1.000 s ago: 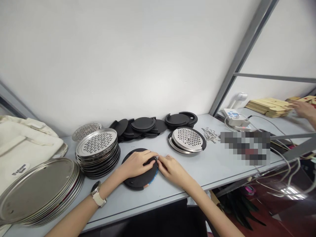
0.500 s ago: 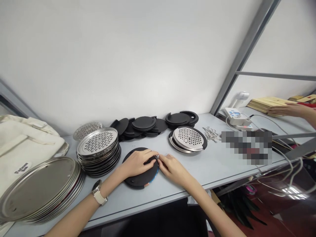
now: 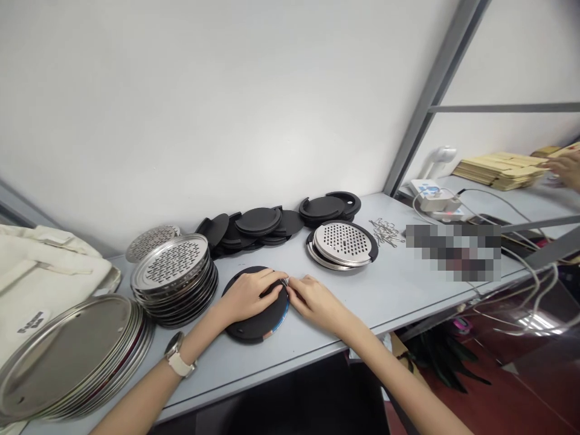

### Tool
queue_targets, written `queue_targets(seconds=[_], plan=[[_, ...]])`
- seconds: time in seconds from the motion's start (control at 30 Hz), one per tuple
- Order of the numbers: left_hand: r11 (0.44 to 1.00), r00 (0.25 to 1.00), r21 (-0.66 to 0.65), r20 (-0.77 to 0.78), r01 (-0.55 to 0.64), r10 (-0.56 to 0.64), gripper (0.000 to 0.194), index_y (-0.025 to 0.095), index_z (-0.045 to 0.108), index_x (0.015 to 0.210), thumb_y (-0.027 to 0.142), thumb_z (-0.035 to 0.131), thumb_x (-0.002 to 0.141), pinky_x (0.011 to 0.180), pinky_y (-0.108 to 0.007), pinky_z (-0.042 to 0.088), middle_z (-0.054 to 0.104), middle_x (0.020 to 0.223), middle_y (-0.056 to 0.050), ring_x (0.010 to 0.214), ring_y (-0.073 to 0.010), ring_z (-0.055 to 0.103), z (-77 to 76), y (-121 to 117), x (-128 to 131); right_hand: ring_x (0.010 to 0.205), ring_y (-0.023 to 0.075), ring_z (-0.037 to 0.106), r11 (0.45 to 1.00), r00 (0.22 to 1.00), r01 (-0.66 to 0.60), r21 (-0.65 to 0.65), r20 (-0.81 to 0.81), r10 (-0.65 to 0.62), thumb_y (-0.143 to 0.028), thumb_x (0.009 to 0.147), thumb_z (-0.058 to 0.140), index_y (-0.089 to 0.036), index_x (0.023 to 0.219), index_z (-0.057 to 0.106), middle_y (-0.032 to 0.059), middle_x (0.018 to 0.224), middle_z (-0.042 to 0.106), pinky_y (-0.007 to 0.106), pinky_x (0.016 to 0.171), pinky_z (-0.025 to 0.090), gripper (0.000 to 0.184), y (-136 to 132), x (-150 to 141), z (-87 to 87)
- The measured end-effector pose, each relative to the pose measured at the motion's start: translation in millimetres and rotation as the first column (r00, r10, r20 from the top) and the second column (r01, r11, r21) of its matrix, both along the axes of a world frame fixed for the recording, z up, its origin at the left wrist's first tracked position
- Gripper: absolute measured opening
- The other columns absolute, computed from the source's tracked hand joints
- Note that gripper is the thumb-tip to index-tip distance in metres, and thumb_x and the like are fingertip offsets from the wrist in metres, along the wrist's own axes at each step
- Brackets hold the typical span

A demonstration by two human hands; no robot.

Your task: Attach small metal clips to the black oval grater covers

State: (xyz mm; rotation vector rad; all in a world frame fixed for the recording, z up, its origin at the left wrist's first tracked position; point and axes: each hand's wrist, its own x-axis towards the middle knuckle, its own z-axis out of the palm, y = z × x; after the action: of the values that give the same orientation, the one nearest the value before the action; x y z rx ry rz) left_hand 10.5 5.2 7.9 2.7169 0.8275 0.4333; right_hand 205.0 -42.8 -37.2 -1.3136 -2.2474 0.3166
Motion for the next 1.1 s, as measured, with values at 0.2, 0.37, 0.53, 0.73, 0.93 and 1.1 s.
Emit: queue_targets(seconds=[0.2, 0.37, 0.53, 0.73, 0.93, 1.1], plan=[[1.0, 1.0, 0.006, -0.015, -0.004, 0.004, 0.029, 0.024, 0.052, 0.121, 0.027, 0.042, 0.093, 0.083, -0.028, 0.047, 0.063, 0.112, -0.002, 0.096, -0.0171, 0.062, -0.6, 0.5, 2.1, 0.071, 0.0193, 0.055, 1.0, 1.0, 0.003, 0.025, 0.028, -0.003, -0.022, 0.097, 0.037, -0.016, 0.096, 0.053, 0.0053, 0.075, 0.062, 0.03, 0.067, 0.039, 0.017, 0.2, 0.6, 0.1], [1.0, 1.0, 0.006, -0.024, -0.011, 0.011, 0.029, 0.024, 0.051, 0.121, 0.027, 0.042, 0.093, 0.083, -0.027, 0.046, 0.063, 0.111, -0.002, 0.095, -0.017, 0.061, -0.5, -0.1, 2.1, 0.07, 0.0188, 0.054, 1.0, 0.999, 0.003, 0.022, 0.05, -0.004, -0.022, 0.097, 0.038, -0.017, 0.094, 0.053, 0.0044, 0.073, 0.061, 0.029, 0.066, 0.038, 0.017, 0.3, 0.2, 1.2], [1.0, 0.999, 0.011, -0.033, -0.015, 0.016, 0.028, 0.024, 0.052, 0.12, 0.026, 0.042, 0.093, 0.08, -0.027, 0.046, 0.064, 0.107, -0.002, 0.092, -0.017, 0.062, 0.6, -0.7, 2.0, 0.067, 0.0183, 0.053, 0.999, 0.998, 0.009, 0.032, 0.054, -0.011, -0.022, 0.096, 0.039, -0.017, 0.093, 0.054, 0.0032, 0.07, 0.059, 0.028, 0.064, 0.037, 0.016, -0.2, 0.5, 1.4], [1.0, 0.999, 0.007, -0.028, -0.018, 0.018, 0.028, 0.024, 0.052, 0.119, 0.026, 0.043, 0.093, 0.083, -0.028, 0.046, 0.064, 0.108, -0.001, 0.094, -0.0174, 0.062, -0.6, -0.7, 1.3, 0.066, 0.018, 0.052, 0.999, 0.998, 0.02, 0.042, 0.067, -0.023, -0.021, 0.095, 0.04, -0.017, 0.091, 0.054, 0.0026, 0.069, 0.057, 0.028, 0.062, 0.036, 0.015, -1.2, -0.1, 2.4], [1.0, 1.0, 0.018, -0.011, -0.013, 0.013, 0.027, 0.024, 0.052, 0.119, 0.027, 0.043, 0.093, 0.083, -0.028, 0.046, 0.064, 0.108, -0.002, 0.094, -0.0178, 0.062, -2.0, -0.6, 0.7, 0.068, 0.0185, 0.052, 1.0, 0.999, 0.016, 0.027, 0.048, -0.017, -0.02, 0.095, 0.041, -0.017, 0.091, 0.054, 0.0033, 0.07, 0.059, 0.028, 0.065, 0.038, 0.014, -1.4, -1.0, 2.2], [0.999, 1.0, 0.032, 0.0, -0.016, 0.016, 0.027, 0.024, 0.053, 0.118, 0.027, 0.044, 0.092, 0.079, -0.027, 0.046, 0.065, 0.102, -0.002, 0.089, -0.0173, 0.062, -2.2, -1.0, 0.2, 0.067, 0.0189, 0.052, 1.0, 0.998, 0.009, 0.023, 0.06, -0.011, -0.02, 0.095, 0.04, -0.018, 0.089, 0.054, 0.0025, 0.068, 0.057, 0.028, 0.064, 0.037, 0.015, -1.3, -1.6, 2.8]])
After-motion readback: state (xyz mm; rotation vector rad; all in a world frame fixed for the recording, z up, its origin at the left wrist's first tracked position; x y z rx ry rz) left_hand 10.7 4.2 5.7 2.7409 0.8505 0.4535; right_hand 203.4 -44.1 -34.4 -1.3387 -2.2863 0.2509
